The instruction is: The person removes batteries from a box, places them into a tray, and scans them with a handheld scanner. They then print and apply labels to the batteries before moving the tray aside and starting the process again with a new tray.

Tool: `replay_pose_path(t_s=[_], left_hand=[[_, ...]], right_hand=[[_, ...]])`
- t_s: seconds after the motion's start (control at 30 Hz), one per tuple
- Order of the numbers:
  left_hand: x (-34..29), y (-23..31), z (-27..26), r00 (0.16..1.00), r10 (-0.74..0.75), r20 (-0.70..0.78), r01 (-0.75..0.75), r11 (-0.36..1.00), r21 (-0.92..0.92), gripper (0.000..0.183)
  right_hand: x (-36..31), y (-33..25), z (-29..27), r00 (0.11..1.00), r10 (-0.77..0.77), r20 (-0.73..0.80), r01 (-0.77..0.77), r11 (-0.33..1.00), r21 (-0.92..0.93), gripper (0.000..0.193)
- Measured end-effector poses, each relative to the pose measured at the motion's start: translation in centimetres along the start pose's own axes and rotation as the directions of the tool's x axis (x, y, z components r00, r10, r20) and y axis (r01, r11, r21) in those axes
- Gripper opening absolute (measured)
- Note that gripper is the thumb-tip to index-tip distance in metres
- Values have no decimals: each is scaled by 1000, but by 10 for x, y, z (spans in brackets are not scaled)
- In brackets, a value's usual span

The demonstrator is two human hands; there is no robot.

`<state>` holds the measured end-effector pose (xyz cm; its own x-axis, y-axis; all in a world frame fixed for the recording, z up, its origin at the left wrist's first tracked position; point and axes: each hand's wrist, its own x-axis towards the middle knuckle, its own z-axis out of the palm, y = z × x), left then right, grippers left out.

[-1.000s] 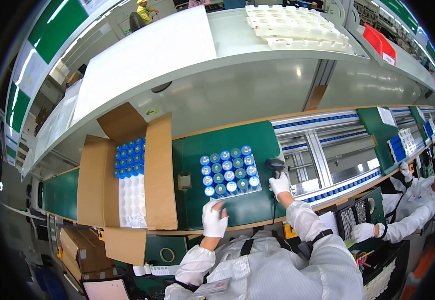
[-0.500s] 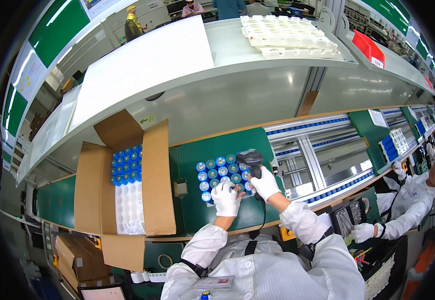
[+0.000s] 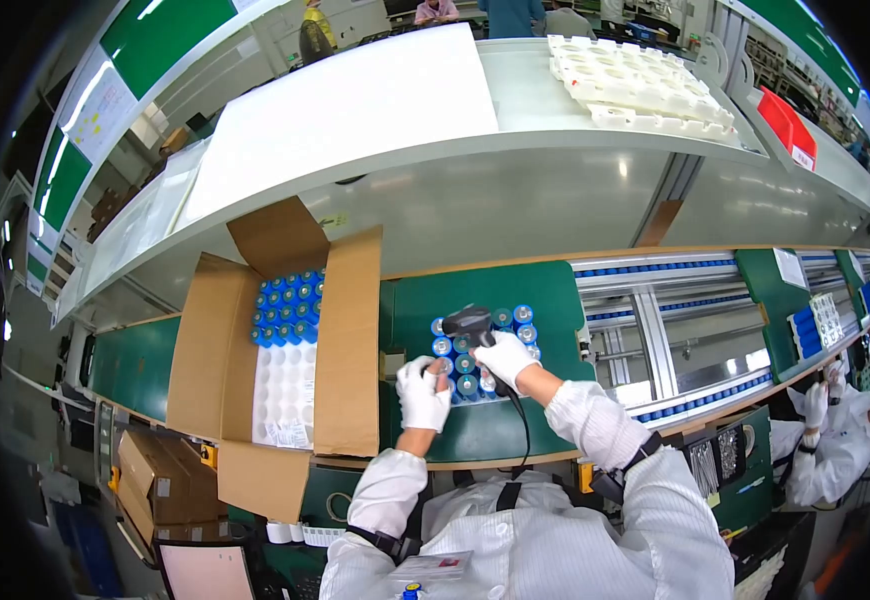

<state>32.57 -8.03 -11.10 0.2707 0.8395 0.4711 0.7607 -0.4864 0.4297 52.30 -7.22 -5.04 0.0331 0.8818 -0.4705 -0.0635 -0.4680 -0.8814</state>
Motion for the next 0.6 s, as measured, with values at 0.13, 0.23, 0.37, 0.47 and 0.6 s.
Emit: replay_pose_path(t_s=[0.13,0.23,0.37,0.47,0.6], left_hand=[[11,-26,6,958,-168,233,178,984,-20,19],[9,-41,12,942,-236,239,234,971,37,23],[10,-39,2,968,56,243,-87,990,116,43],[13,-39,2,962,26,271,-53,994,95,53],[6,-46,7,962,18,271,-28,999,32,55]], right_hand=[[12,-9,15,1000,-13,20,14,998,-61,11],[34,-5,30,997,-77,10,78,970,-232,15],[41,-16,43,997,-23,-76,3,965,-261,27],[39,-19,40,997,15,-71,-36,954,-297,26],[27,-20,42,994,24,-106,-48,972,-230,25]])
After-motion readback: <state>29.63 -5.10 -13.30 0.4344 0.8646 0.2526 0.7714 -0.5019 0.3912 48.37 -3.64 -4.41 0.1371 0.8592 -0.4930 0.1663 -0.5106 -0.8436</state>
